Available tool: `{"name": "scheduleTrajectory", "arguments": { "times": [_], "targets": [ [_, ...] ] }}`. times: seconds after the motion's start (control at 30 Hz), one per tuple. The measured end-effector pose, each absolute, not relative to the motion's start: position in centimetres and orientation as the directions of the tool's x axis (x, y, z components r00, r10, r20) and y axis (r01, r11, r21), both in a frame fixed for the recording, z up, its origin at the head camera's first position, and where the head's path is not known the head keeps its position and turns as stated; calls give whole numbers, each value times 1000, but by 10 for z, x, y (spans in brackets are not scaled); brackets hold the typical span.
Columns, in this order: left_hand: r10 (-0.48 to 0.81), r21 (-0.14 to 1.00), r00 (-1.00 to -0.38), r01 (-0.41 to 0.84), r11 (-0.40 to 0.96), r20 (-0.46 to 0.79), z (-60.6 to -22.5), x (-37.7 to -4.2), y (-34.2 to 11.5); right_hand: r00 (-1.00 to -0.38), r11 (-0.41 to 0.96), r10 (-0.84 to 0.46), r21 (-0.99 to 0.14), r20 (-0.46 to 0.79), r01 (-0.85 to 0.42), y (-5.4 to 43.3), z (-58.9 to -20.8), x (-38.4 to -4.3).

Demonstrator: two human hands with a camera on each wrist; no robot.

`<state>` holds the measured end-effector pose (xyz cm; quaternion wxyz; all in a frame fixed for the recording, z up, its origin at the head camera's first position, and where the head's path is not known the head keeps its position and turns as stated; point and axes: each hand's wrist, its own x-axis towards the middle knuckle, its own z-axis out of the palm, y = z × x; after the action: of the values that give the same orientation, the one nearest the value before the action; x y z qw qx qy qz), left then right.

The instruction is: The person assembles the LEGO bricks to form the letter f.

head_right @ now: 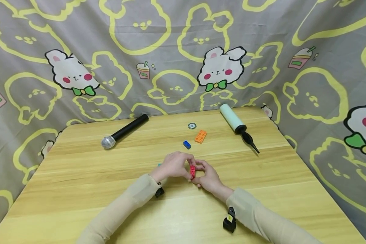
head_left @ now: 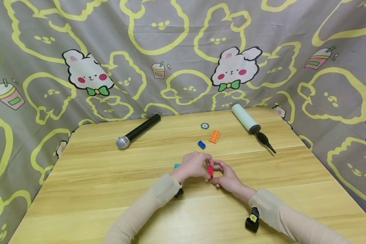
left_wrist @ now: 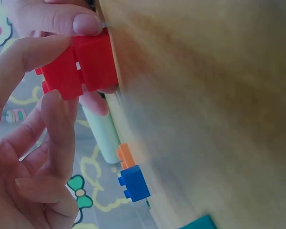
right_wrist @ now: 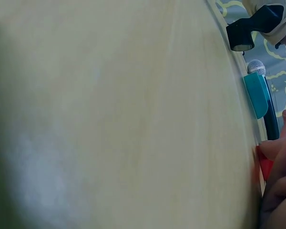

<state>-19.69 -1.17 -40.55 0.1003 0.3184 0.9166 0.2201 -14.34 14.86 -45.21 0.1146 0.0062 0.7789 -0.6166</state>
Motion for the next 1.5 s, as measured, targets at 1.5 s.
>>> {"name": "scheduleTrajectory", "arguments": {
  "times": [1.5],
  "targets": [
    [598, 459, -796, 500, 734, -90, -415, -193, -30, -961, 216, -153, -956, -232, 196, 170, -445, -174]
  ]
}}
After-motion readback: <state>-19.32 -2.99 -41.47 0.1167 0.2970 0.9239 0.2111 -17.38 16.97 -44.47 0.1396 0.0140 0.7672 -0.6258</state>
